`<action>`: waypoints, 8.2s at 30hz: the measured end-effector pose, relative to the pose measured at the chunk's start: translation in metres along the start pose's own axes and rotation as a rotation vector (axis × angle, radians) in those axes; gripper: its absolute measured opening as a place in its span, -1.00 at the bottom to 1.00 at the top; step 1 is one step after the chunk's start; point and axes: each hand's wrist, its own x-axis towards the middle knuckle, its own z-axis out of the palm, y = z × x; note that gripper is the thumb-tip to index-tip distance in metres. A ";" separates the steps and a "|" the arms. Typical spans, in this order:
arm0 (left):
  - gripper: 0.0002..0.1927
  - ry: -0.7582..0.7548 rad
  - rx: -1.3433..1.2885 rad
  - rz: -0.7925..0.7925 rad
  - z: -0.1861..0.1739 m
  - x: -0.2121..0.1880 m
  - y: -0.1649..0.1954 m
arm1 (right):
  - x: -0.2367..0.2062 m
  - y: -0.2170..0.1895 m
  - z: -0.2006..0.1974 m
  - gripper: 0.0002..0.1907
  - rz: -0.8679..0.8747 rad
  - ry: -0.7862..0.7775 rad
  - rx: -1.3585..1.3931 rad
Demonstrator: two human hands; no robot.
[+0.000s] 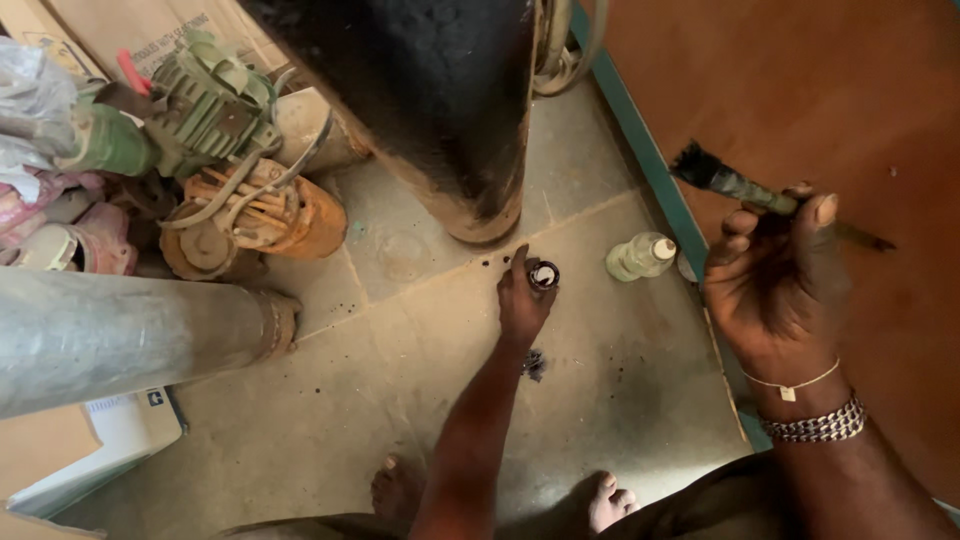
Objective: The person sits on the workshop floor and mixes black paint with thinner in a small can, stirring with a stick and pouring liquid from a bottle. They then use a paintbrush to apply black paint to the body of a metal pump cylinder, dipping the brush into the can repeatedly and coating different sections of the pump.
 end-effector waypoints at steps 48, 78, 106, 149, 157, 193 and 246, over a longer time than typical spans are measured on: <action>0.13 -0.094 0.091 -0.079 -0.369 0.034 0.302 | -0.002 0.031 0.019 -0.74 -0.122 -0.195 -0.129; -0.11 -0.947 0.747 0.193 -0.390 -0.098 0.279 | -0.055 0.072 0.254 -0.78 -1.430 -0.914 -1.579; -0.16 -0.918 0.792 0.262 -0.378 -0.108 0.274 | -0.073 0.083 0.294 -0.84 -1.587 -0.830 -1.712; 0.01 -1.122 0.802 0.013 -0.352 -0.084 0.294 | -0.005 -0.007 0.214 -0.76 -1.308 -0.531 -1.249; 0.03 -1.105 0.776 -0.045 -0.350 -0.080 0.289 | -0.008 0.015 0.175 -0.80 -1.100 -0.524 -1.287; 0.03 -1.153 0.813 0.058 -0.350 -0.080 0.269 | 0.033 -0.021 0.275 -0.82 -0.931 -0.473 -0.661; -0.04 -1.160 0.838 0.042 -0.339 -0.083 0.252 | 0.018 0.062 0.108 -0.78 -0.554 -0.310 -0.794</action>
